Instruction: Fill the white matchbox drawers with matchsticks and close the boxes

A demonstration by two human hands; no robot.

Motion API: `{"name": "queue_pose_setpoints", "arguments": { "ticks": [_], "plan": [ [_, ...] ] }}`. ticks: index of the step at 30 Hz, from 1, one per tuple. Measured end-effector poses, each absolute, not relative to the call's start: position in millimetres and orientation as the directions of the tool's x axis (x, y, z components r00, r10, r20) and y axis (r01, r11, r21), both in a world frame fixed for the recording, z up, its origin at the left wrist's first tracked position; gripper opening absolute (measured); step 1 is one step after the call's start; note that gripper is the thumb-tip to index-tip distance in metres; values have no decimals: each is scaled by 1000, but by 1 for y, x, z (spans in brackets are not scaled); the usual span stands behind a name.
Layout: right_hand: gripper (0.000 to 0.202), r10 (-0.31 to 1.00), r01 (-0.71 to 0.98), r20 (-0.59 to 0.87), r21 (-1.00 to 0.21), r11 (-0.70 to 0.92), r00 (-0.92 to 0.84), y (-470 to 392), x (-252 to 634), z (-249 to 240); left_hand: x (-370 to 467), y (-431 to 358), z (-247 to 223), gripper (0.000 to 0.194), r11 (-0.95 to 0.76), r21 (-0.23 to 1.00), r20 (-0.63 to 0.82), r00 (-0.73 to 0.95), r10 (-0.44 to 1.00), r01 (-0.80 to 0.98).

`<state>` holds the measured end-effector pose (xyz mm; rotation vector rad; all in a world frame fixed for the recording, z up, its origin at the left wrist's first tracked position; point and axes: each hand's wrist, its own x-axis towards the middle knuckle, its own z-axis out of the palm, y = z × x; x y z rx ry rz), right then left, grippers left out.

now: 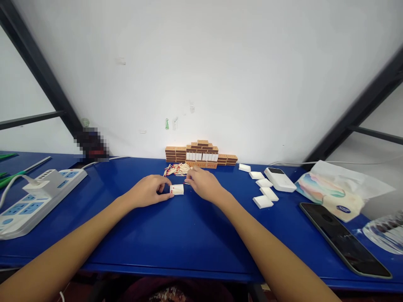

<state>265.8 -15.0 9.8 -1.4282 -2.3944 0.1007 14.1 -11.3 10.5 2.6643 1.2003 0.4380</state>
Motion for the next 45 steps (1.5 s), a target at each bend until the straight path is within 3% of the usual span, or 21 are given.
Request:
{"name": "queue_pose_setpoints", "arguments": {
  "ticks": [4, 7, 14, 21, 27, 35, 45],
  "plan": [
    [6, 899, 835, 160, -333, 438, -408, -6, 278, 1, 15, -11, 11, 31, -662, 286, 206, 630, 749, 693],
    [11, 902, 837, 116, -340, 428, -415, -3, 278, -2, 14, -11, 10, 31, -666, 281, 221, 628, 746, 691],
    [9, 874, 829, 304, -306, 467, -380, -19, 261, 7, 15, -12, 7, 28, -672, 259, 305, 602, 738, 693],
    [8, 847, 793, 279, -308, 526, -453, -28, 246, 1, 16, -12, 4, 27, -675, 259, 294, 609, 737, 691],
    [11, 838, 804, 415, -323, 499, -354, -1, 266, -13, 17, -15, 7, 29, -669, 269, 262, 616, 743, 693],
    [5, 870, 799, 363, -380, 466, -335, 33, 274, -28, 20, -18, 10, 29, -688, 268, 212, 655, 725, 674],
    [8, 886, 842, 312, -316, 438, -344, 29, 268, -25, 17, -16, 11, 28, -677, 265, 201, 647, 735, 687]
  ]
}}
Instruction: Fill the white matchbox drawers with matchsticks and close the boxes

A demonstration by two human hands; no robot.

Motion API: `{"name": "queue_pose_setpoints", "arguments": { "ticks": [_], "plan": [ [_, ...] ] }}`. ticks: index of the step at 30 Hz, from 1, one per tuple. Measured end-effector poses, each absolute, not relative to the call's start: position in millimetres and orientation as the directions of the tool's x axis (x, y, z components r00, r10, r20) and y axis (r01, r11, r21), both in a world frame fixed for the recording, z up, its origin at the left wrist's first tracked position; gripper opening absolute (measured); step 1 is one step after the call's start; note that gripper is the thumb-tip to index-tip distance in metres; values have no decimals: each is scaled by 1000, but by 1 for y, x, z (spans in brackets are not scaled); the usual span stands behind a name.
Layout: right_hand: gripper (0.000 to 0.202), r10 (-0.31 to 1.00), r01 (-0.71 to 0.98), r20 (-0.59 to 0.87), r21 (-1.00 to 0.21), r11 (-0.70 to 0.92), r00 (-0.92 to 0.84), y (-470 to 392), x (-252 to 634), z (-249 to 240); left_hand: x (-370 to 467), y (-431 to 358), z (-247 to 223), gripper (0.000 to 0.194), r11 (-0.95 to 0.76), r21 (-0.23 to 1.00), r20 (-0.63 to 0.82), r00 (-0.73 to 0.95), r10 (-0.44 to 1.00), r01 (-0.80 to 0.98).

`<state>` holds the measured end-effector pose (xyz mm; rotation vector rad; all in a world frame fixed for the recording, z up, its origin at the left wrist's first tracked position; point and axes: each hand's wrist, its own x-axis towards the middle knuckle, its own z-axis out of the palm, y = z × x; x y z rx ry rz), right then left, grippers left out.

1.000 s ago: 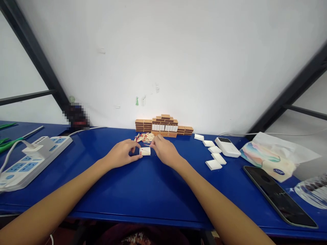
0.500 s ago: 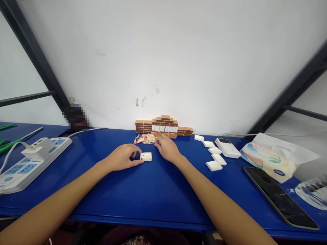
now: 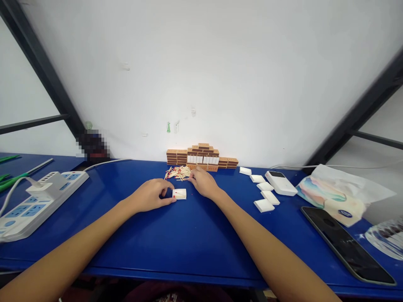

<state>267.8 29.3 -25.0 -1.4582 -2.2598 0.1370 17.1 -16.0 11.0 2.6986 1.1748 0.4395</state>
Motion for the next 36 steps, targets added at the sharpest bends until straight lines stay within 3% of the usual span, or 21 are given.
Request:
{"name": "queue_pose_setpoints", "arguments": {
  "ticks": [6, 11, 17, 23, 36],
  "plan": [
    [10, 891, 879, 268, -214, 427, -368, 24, 280, -15, 16, -15, 12, 27, -664, 258, 193, 636, 747, 702],
    [9, 861, 818, 321, -304, 489, -396, -5, 274, 3, 17, -17, 11, 28, -668, 251, 207, 635, 744, 700],
    [12, 823, 727, 208, -390, 566, -529, -25, 257, 8, 16, -17, 10, 29, -667, 240, 208, 634, 745, 705],
    [11, 860, 744, 334, -439, 504, -385, 2, 268, -2, 19, -21, 14, 26, -681, 234, 198, 652, 732, 693],
    [20, 911, 804, 333, -456, 381, -243, 31, 239, -19, 19, -21, 14, 27, -673, 234, 188, 647, 739, 701]
  ]
}}
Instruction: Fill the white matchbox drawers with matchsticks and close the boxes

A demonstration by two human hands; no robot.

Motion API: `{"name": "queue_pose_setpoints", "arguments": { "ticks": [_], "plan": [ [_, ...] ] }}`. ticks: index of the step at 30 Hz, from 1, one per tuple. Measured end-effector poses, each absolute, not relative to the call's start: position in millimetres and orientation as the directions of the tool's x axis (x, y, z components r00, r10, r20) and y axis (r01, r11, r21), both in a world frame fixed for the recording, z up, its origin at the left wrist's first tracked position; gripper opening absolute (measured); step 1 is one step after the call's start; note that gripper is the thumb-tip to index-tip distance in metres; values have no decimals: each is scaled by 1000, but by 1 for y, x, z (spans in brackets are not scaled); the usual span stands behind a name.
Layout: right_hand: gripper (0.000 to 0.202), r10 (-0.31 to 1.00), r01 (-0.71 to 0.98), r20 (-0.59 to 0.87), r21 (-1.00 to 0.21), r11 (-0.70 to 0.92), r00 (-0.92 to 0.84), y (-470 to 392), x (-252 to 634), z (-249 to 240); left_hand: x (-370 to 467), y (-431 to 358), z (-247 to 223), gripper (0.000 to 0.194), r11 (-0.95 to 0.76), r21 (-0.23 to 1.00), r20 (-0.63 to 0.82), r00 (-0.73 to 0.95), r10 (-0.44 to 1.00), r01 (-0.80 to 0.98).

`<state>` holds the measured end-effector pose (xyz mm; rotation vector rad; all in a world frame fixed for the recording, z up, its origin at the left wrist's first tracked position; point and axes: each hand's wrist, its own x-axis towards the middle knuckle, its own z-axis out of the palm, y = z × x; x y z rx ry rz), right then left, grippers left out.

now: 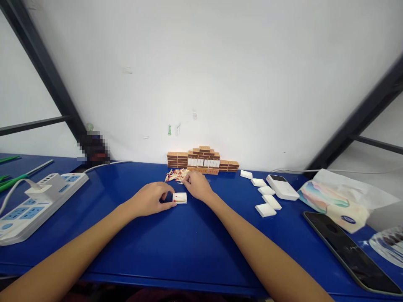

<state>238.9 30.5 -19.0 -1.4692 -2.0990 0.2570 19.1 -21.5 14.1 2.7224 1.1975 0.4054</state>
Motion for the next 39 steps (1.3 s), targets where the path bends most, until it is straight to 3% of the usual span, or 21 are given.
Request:
{"name": "queue_pose_setpoints", "arguments": {
  "ticks": [8, 13, 21, 27, 31, 34, 39],
  "plan": [
    [23, 930, 841, 255, -411, 353, -266, 33, 246, -17, 18, -19, 13, 27, -675, 224, 191, 648, 738, 703],
    [20, 896, 827, 308, -371, 422, -319, 30, 257, -10, 16, -18, 14, 27, -676, 221, 205, 644, 737, 703],
    [13, 779, 664, 205, -423, 616, -592, -11, 260, 17, 15, -19, 16, 28, -649, 192, 192, 620, 760, 736],
    [10, 790, 718, 198, -332, 612, -581, -19, 253, 13, 15, -19, 18, 27, -660, 193, 192, 632, 751, 726],
    [17, 788, 694, 299, -373, 616, -539, -10, 252, 10, 15, -19, 19, 25, -671, 192, 196, 642, 742, 716],
    [19, 831, 713, 375, -436, 549, -410, 2, 243, 3, 15, -21, 19, 26, -697, 222, 170, 676, 716, 682],
    [17, 886, 769, 295, -445, 459, -359, 17, 225, -15, 16, -24, 19, 26, -714, 251, 141, 705, 695, 653]
  ]
}}
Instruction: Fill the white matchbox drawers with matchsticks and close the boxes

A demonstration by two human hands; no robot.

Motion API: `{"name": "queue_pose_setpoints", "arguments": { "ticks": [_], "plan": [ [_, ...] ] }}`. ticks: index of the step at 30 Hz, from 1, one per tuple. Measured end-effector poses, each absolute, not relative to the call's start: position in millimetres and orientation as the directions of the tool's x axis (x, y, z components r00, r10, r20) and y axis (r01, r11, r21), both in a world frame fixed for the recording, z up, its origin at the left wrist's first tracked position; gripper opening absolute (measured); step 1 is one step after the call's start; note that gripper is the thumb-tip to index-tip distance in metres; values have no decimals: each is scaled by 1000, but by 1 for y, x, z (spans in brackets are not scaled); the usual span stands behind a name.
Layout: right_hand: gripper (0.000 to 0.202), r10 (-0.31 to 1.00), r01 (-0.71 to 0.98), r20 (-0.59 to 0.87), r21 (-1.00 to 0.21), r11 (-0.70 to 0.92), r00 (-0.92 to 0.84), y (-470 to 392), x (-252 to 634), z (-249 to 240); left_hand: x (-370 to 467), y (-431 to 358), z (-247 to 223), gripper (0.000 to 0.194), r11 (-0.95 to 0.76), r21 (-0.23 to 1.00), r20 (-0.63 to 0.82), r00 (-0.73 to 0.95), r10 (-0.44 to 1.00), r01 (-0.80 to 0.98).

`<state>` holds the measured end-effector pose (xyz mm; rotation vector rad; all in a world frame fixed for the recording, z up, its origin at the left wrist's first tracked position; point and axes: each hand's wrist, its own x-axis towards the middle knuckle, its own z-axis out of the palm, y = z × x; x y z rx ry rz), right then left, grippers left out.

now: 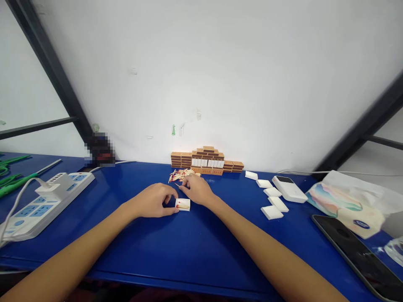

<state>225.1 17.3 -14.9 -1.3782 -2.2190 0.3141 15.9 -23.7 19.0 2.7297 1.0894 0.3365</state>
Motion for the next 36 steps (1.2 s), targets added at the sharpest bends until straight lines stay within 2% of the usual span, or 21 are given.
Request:
{"name": "queue_pose_setpoints", "arguments": {
  "ticks": [4, 8, 11, 16, 21, 24, 28, 33, 36],
  "plan": [
    [14, 895, 809, 252, -386, 442, -369, 15, 231, -15, 13, -21, 20, 27, -692, 221, 137, 680, 720, 688],
    [10, 862, 753, 291, -423, 504, -414, 3, 249, -1, 11, -19, 22, 27, -667, 177, 137, 653, 745, 724],
    [12, 821, 689, 252, -450, 568, -513, -10, 255, 7, 11, -19, 22, 27, -661, 169, 135, 647, 750, 731],
    [12, 791, 691, 200, -396, 605, -578, -19, 252, 5, 12, -19, 22, 27, -668, 186, 129, 656, 744, 721],
    [14, 829, 742, 346, -381, 552, -439, 10, 254, 0, 14, -20, 22, 24, -685, 184, 136, 672, 728, 705],
    [11, 829, 752, 374, -371, 544, -416, 28, 252, -4, 16, -20, 22, 24, -690, 189, 132, 678, 723, 699],
    [18, 837, 768, 371, -361, 529, -402, 34, 241, -11, 17, -20, 21, 27, -686, 194, 125, 676, 726, 701],
    [13, 890, 818, 289, -366, 443, -353, 29, 235, -17, 17, -20, 21, 27, -686, 183, 120, 677, 727, 704],
    [9, 892, 824, 294, -363, 436, -343, 28, 237, -14, 17, -21, 22, 28, -682, 169, 119, 672, 731, 712]
  ]
}}
